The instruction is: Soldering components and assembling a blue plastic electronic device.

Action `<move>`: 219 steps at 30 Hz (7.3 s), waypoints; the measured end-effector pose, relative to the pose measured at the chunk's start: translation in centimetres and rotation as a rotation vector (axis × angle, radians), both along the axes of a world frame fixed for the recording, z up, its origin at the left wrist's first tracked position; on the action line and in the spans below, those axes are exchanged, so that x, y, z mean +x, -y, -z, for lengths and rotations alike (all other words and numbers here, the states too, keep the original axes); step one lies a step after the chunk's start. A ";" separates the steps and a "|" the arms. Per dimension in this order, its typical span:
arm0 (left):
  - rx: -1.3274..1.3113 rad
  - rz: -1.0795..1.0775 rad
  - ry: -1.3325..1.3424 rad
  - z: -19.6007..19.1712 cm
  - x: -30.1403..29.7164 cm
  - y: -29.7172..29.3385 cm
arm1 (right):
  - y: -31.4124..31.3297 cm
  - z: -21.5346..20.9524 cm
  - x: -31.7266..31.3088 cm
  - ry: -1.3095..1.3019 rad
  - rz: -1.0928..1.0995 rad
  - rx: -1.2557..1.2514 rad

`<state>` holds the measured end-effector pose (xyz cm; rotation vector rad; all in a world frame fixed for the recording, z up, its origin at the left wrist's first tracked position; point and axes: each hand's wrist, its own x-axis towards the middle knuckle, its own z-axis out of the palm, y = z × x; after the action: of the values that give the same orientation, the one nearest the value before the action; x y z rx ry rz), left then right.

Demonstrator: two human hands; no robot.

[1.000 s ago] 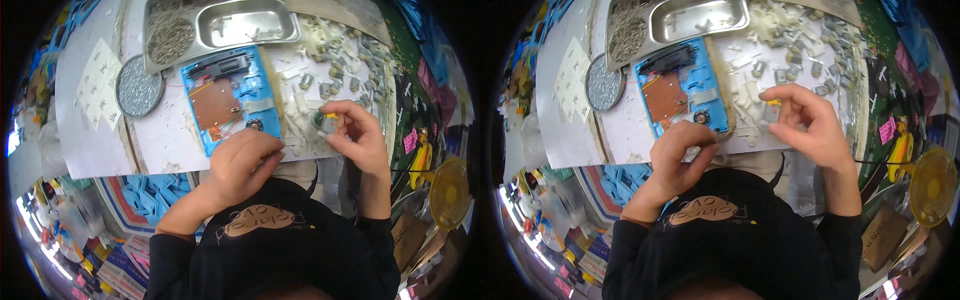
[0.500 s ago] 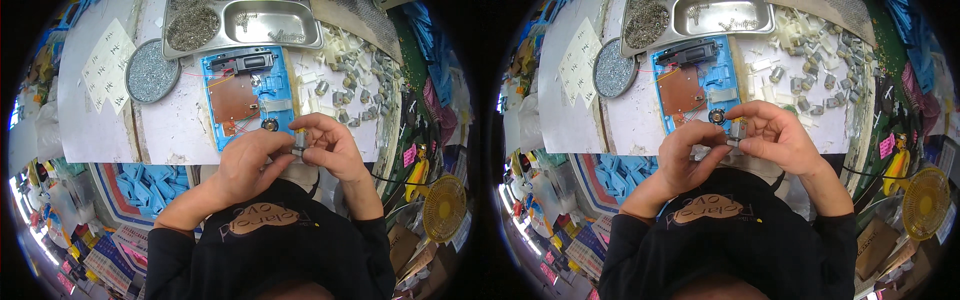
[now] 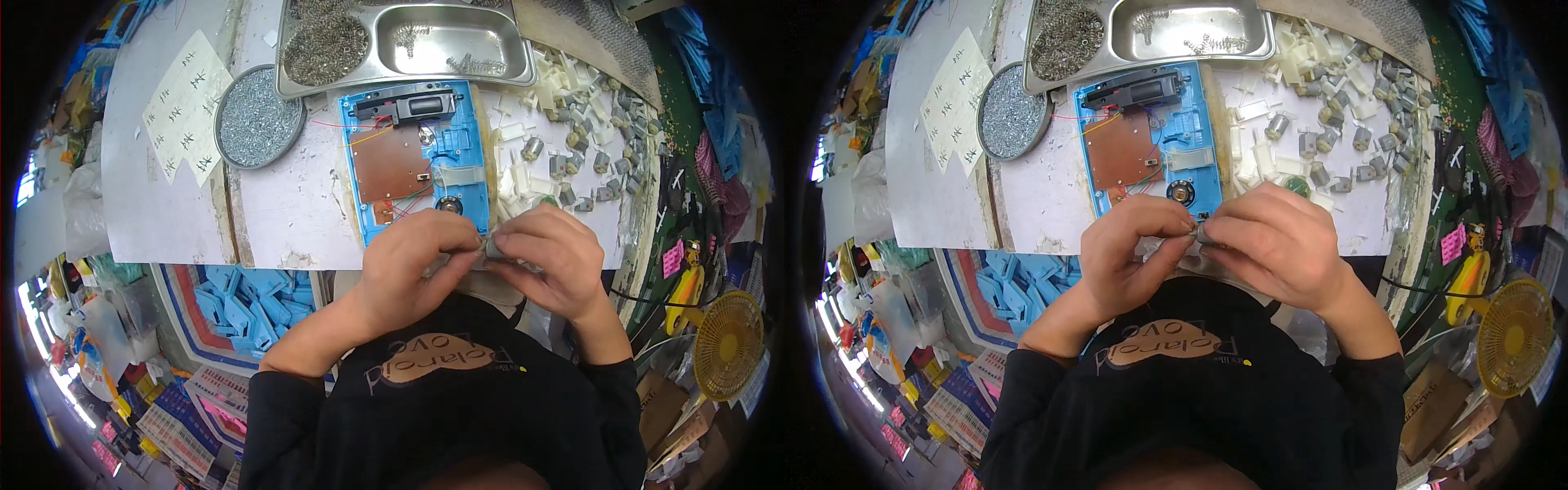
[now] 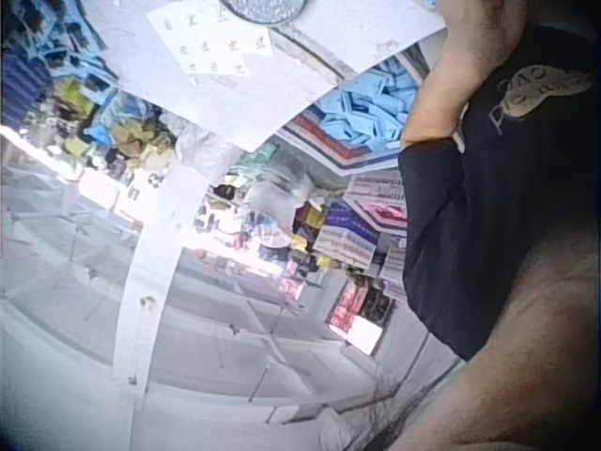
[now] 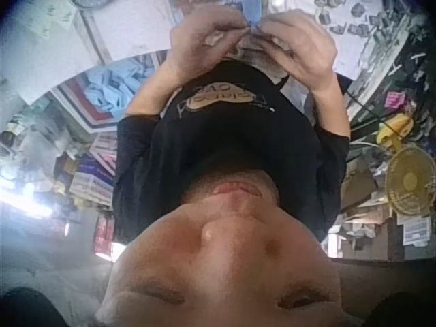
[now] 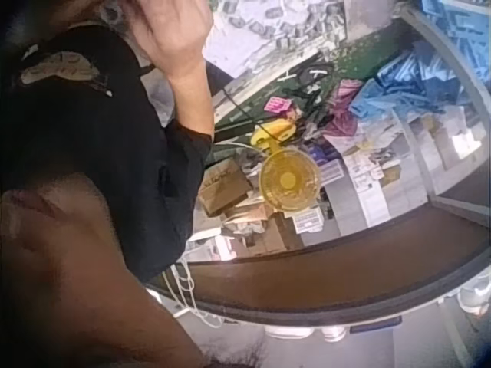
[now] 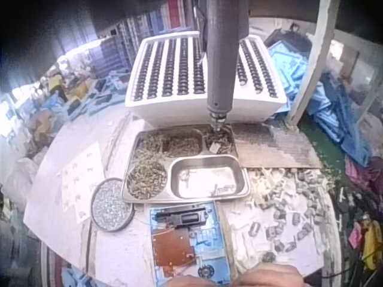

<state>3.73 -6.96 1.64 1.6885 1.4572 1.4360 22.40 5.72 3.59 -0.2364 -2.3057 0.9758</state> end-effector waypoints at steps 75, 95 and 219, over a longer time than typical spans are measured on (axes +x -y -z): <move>0.101 -0.263 -0.595 2.2 -6.9 -1.9 | -5.5 2.2 -6.1 0.346 0.253 0.122; 0.120 -0.203 -0.509 2.4 -5.6 -3.0 | -6.3 3.5 -5.9 0.244 0.185 0.079; -0.089 -0.295 -0.653 0.8 -3.7 -8.1 | -3.1 2.4 1.3 -0.119 0.270 -0.145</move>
<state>0.06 1.15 0.88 2.0582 2.1516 0.9559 23.65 8.79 1.16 -0.5206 -2.0338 0.9891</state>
